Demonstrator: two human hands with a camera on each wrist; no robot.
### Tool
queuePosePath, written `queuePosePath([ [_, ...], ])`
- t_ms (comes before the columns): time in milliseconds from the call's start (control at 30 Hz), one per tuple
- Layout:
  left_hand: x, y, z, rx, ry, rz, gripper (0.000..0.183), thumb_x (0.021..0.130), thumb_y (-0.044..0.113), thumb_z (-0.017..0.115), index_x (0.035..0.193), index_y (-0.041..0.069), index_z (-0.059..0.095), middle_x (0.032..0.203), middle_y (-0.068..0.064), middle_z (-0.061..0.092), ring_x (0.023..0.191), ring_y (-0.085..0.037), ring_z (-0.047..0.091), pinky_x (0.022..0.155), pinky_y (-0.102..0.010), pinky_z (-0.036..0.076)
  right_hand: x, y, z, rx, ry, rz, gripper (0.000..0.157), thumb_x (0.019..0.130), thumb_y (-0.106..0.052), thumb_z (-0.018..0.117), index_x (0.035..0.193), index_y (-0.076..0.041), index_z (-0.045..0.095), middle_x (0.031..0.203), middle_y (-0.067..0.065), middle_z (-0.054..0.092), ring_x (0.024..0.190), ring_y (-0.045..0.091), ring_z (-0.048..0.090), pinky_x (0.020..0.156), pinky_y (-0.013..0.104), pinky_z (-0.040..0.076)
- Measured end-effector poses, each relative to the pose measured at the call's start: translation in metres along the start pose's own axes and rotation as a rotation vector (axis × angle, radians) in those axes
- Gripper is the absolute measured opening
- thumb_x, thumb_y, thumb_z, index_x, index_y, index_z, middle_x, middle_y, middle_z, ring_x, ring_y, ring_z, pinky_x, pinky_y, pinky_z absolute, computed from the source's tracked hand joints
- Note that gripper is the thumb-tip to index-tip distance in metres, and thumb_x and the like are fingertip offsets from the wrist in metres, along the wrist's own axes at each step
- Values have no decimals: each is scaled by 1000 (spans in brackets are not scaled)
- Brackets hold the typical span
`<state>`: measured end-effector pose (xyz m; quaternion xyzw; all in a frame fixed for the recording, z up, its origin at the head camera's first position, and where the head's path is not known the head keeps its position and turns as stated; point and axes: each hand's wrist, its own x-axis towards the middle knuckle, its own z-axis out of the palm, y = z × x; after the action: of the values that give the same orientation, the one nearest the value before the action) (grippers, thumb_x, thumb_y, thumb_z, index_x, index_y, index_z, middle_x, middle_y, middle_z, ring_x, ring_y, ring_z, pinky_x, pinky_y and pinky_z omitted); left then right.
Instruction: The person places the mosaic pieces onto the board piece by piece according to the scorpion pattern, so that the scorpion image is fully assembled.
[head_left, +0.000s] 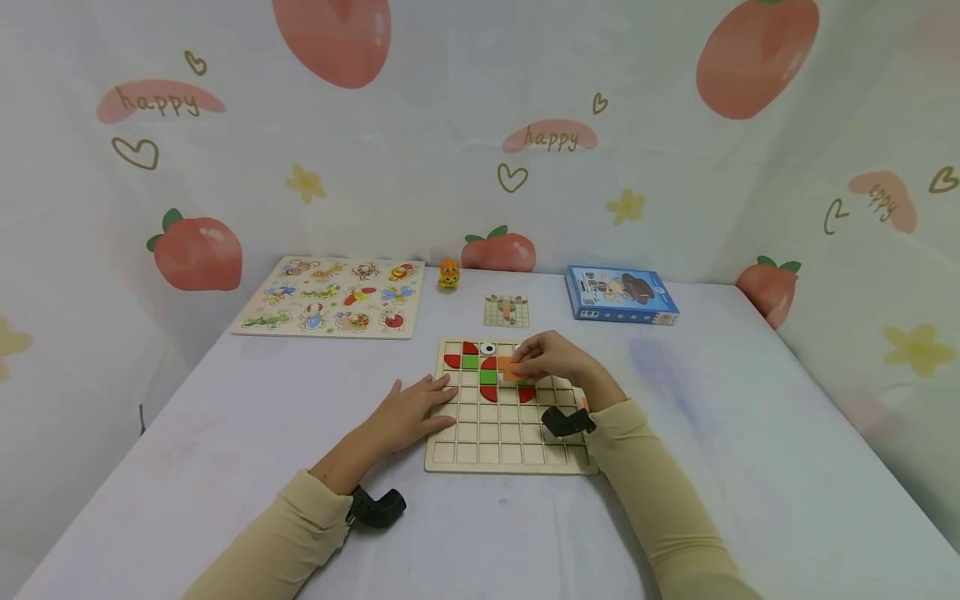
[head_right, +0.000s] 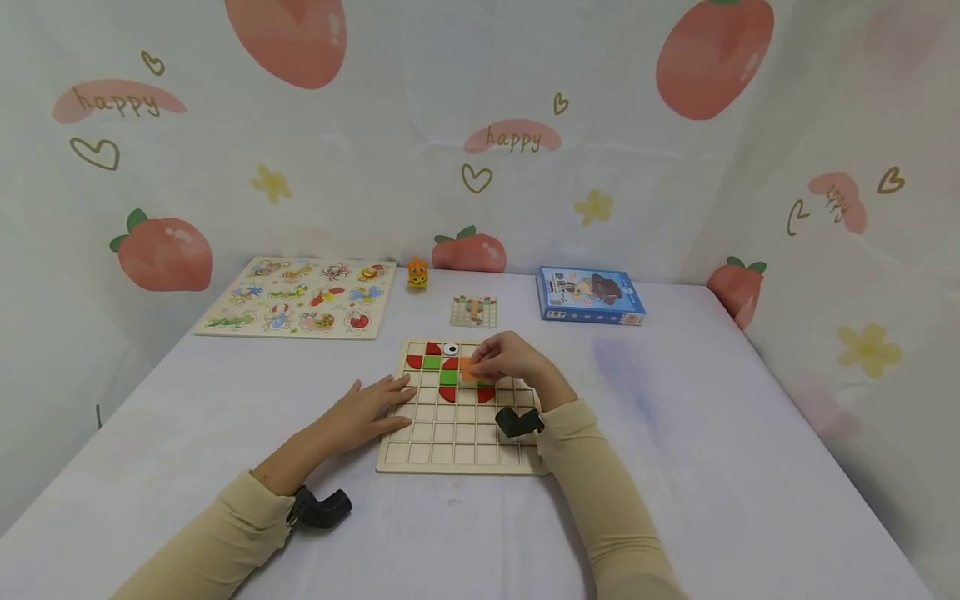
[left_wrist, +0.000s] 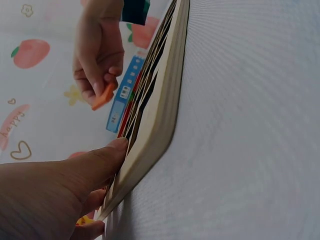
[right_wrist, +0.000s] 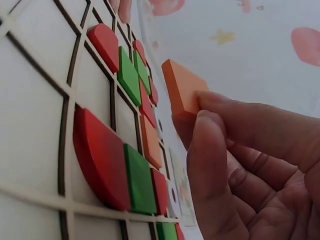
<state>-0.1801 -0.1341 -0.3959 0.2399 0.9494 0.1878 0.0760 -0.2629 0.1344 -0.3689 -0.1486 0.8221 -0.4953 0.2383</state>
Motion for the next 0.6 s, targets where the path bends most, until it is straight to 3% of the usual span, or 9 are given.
queuePosePath([
  [267, 0, 0, -1, -3, -6, -17, 56, 89, 41, 58, 138, 14, 48, 149, -8, 37, 139, -33, 29, 106, -69, 15, 8, 5, 9, 25, 41, 24, 19, 87, -5, 64, 100, 9, 63, 76, 0, 66, 62, 9, 60, 63, 24, 55],
  [600, 0, 0, 1, -4, 0, -13, 56, 90, 42, 57, 138, 15, 48, 149, -7, 37, 140, -31, 29, 106, -69, 15, 10, 11, 15, -33, 97, 35, 17, 85, -7, 67, 96, 5, 67, 82, 5, 66, 64, 10, 58, 61, 23, 53],
])
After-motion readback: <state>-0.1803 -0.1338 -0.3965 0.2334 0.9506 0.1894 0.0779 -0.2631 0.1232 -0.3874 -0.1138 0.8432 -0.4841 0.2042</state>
